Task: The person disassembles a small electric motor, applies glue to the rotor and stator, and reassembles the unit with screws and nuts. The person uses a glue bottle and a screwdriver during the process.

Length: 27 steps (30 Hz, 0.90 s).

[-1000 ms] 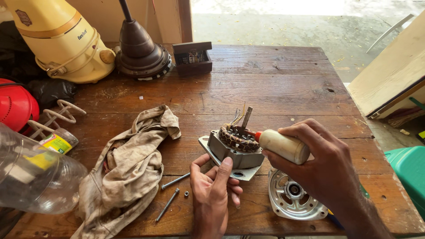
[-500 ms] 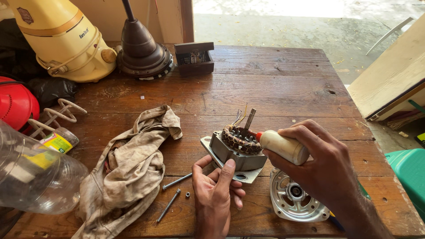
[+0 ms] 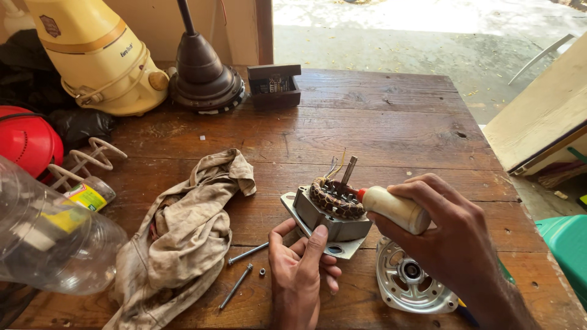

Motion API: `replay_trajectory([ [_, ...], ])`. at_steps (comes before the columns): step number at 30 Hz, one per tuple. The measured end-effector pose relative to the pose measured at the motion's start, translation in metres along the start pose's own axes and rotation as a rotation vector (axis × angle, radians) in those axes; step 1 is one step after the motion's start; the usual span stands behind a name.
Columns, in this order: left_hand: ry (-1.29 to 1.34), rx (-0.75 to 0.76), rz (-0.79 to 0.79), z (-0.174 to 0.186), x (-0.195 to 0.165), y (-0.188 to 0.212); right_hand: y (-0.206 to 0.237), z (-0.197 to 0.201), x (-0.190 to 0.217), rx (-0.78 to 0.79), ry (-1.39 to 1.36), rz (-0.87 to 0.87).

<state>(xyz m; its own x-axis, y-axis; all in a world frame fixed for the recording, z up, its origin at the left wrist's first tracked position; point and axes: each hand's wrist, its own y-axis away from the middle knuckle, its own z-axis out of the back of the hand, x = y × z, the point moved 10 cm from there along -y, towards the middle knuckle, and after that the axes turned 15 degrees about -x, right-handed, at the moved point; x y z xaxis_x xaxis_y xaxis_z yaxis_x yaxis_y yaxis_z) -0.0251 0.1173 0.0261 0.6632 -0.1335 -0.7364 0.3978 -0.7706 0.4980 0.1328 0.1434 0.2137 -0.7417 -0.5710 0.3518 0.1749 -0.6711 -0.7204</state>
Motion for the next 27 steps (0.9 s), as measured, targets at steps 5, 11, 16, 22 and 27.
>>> replay_trajectory([
  [5,0.012,0.017,0.005,0.003,-0.001,-0.002,0.000,-0.004,0.001,0.039,0.011,-0.008],
  [11,0.011,0.034,0.002,0.004,0.000,-0.002,0.001,-0.006,0.002,0.063,0.023,-0.032],
  [16,0.007,0.038,-0.001,0.004,0.001,-0.002,0.003,-0.005,0.006,0.067,0.026,-0.022],
  [22,0.011,0.043,0.005,0.006,0.001,-0.003,0.002,-0.004,0.005,0.058,0.046,-0.012],
  [27,0.001,0.036,0.009,0.009,0.002,-0.002,0.006,0.000,0.005,0.023,0.029,0.011],
])
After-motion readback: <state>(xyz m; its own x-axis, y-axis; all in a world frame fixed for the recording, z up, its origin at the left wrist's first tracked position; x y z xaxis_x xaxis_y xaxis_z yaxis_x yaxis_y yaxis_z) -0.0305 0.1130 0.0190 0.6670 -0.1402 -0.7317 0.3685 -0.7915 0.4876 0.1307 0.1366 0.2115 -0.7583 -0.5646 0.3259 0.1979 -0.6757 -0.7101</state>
